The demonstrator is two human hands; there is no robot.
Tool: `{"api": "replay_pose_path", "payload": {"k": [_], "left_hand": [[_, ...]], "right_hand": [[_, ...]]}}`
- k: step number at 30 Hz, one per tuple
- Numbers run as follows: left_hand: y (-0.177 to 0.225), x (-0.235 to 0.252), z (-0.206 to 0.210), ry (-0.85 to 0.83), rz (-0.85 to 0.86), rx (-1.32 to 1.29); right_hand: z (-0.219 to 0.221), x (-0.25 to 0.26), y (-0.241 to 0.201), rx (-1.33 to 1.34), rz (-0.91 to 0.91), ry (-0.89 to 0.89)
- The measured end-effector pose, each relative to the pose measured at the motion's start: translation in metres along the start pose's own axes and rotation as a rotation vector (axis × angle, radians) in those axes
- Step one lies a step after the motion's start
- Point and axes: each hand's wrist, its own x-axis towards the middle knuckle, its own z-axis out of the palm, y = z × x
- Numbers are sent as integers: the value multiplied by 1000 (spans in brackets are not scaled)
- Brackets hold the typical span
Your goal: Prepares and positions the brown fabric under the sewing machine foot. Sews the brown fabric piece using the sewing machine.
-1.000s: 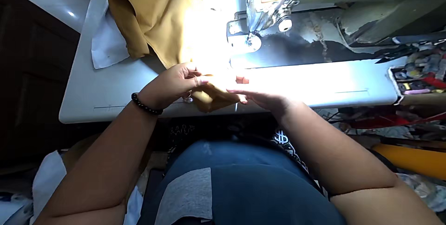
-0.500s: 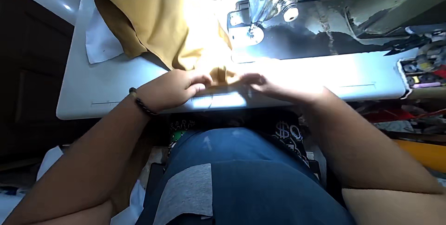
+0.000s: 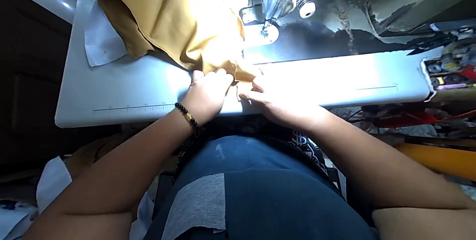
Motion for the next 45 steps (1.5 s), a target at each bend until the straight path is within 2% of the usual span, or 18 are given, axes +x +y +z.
{"api": "replay_pose_path", "payload": {"k": [4, 10, 13, 17, 21, 24, 28, 30, 31, 32, 34, 36, 37, 39, 40, 41, 43, 45], "left_hand": [[3, 0, 7, 14, -26, -103], [0, -4, 15, 66, 107, -69], [2, -9, 10, 29, 77, -56], [-9, -12, 14, 197, 24, -178], [-13, -16, 0, 146, -21, -474], [-19, -17, -10, 115, -48, -604], [-30, -9, -13, 50, -203, -829], [-33, -3, -16, -34, -266, -987], [-36, -1, -17, -64, -279, -1060], [-42, -1, -16, -84, -250, -1108], [-63, -5, -15, -156, -53, -1108], [-80, -5, -30, -396, 170, -974], [-78, -4, -44, -499, 216, -806], [-54, 0, -67, -452, 122, -368], [-40, 3, -68, -373, 22, -184], [-28, 8, -62, -326, -57, -57], [-11, 16, -47, -406, -158, 32], [7, 8, -32, -445, -168, 110]], "right_hand": [[3, -2, 1, 42, 0, -4], [1, 5, 13, 57, -139, -13], [4, 8, 28, 138, -169, 5], [2, 5, 29, 208, -104, 49], [-3, 5, 34, 140, 31, 101], [-18, 12, 24, 431, 202, 32], [-37, 26, 18, 1080, 575, -180], [-28, 29, 18, 1419, 608, -182], [-22, 29, 18, 1494, 594, -192], [-18, 29, 18, 1489, 566, -226], [-25, 28, 18, 1289, 467, -402], [-41, 32, 13, 937, 364, -577], [-45, 34, 6, 748, 297, -558], [-44, 41, -5, 188, 205, -369], [-41, 46, -8, -7, 248, -294], [-39, 51, -10, -67, 344, -279], [-28, 51, -9, -108, 447, -324], [-17, 39, -7, -203, 253, -246]]}}
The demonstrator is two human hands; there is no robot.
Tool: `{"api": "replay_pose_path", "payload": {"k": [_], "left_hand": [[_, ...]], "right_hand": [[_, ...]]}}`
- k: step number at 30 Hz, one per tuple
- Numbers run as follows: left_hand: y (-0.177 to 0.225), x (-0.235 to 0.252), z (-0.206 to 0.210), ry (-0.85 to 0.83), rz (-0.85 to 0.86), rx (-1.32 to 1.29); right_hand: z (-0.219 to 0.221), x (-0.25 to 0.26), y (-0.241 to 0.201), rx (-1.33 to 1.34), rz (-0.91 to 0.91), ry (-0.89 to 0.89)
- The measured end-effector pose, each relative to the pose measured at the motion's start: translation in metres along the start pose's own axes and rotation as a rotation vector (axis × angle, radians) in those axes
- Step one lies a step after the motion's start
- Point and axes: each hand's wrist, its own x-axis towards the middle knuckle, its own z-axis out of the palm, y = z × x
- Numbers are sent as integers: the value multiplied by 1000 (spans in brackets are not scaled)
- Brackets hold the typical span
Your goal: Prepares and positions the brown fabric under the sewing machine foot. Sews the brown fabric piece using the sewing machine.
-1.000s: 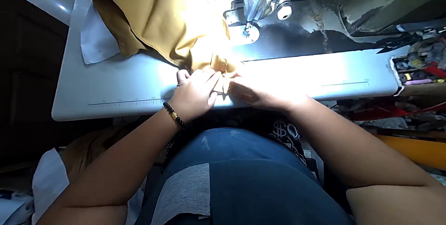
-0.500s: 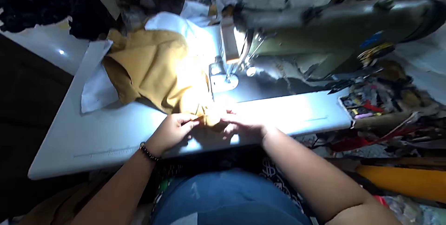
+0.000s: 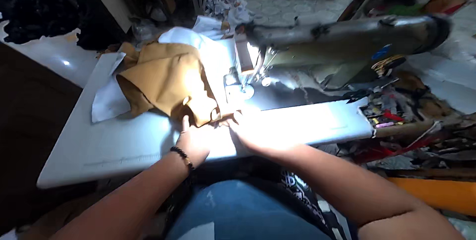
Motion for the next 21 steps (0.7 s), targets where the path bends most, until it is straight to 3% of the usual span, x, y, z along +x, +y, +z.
{"api": "replay_pose_path", "payload": {"k": [3, 5, 7, 10, 13, 17, 21], "left_hand": [[19, -20, 30, 151, 28, 182], [23, -25, 42, 341, 64, 279], [24, -22, 42, 418, 71, 289], [13, -14, 31, 440, 160, 145], [-6, 1, 25, 450, 273, -91], [-12, 16, 24, 359, 247, -293], [-3, 16, 25, 323, 166, -313]], "right_hand": [[20, -16, 11, 83, -275, 215], [31, -20, 15, 167, -320, 286], [31, -19, 16, 198, -307, 278], [32, -16, 16, 275, -297, 285], [25, -12, 20, 268, -283, 179], [28, -9, 20, 265, -283, 195], [32, -13, 20, 245, -314, 246]]}}
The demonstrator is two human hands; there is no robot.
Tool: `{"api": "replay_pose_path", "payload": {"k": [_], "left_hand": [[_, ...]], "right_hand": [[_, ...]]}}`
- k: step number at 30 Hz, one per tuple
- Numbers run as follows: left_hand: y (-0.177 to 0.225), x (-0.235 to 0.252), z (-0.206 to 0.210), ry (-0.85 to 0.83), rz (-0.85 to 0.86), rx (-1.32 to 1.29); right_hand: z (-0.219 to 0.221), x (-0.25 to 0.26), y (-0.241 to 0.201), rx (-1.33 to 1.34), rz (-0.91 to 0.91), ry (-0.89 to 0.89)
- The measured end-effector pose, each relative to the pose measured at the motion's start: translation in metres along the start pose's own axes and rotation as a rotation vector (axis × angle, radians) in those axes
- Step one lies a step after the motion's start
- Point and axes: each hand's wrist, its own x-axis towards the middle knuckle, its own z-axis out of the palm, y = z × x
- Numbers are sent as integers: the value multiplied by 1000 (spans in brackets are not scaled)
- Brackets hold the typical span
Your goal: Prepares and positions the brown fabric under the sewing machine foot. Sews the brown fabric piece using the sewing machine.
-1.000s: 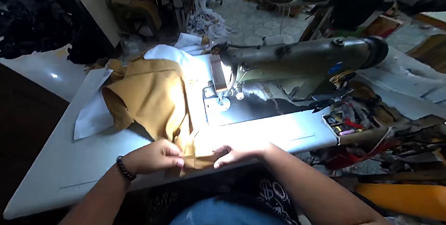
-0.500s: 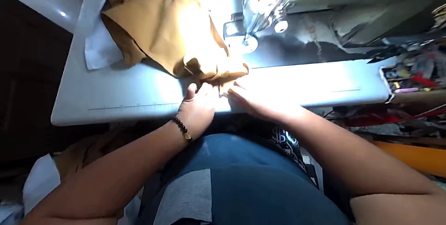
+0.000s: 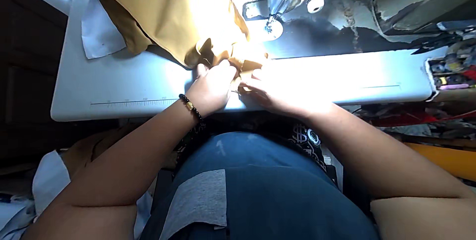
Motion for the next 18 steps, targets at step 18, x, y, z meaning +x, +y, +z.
{"api": "replay_pose_path", "payload": {"k": [18], "left_hand": [[-3, -38, 31, 368, 73, 23]], "right_hand": [[7, -2, 2, 68, -61, 21]]}}
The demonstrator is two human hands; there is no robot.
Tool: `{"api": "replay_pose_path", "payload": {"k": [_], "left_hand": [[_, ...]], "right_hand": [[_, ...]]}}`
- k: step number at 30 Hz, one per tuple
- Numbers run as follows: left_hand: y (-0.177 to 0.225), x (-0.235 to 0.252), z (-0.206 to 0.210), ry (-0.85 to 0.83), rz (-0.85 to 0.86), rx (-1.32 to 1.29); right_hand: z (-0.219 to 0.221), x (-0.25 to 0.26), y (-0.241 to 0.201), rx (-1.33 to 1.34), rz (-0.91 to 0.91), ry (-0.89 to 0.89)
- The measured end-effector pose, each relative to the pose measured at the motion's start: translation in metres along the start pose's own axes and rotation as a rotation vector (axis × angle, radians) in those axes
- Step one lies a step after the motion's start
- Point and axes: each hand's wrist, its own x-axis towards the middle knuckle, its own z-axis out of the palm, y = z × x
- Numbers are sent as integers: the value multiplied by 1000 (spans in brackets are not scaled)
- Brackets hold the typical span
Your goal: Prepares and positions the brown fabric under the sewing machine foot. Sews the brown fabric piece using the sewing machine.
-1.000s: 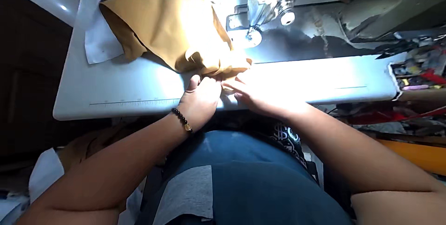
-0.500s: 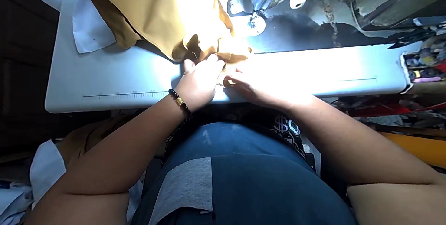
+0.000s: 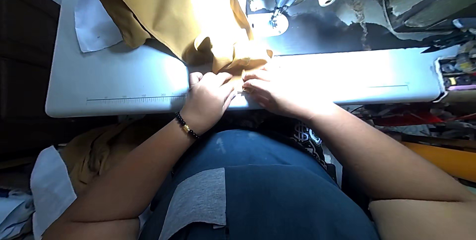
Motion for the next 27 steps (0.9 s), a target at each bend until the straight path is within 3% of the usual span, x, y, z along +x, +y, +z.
{"api": "replay_pose_path", "payload": {"k": [10, 14, 27], "left_hand": [[5, 6, -4, -29, -154, -107], [3, 5, -1, -43, -128, -123], [0, 17, -6, -132, -306, -333]], "right_hand": [[10, 6, 2, 148, 140, 84], [10, 9, -3, 118, 202, 100], [14, 20, -9, 92, 430, 122]]}}
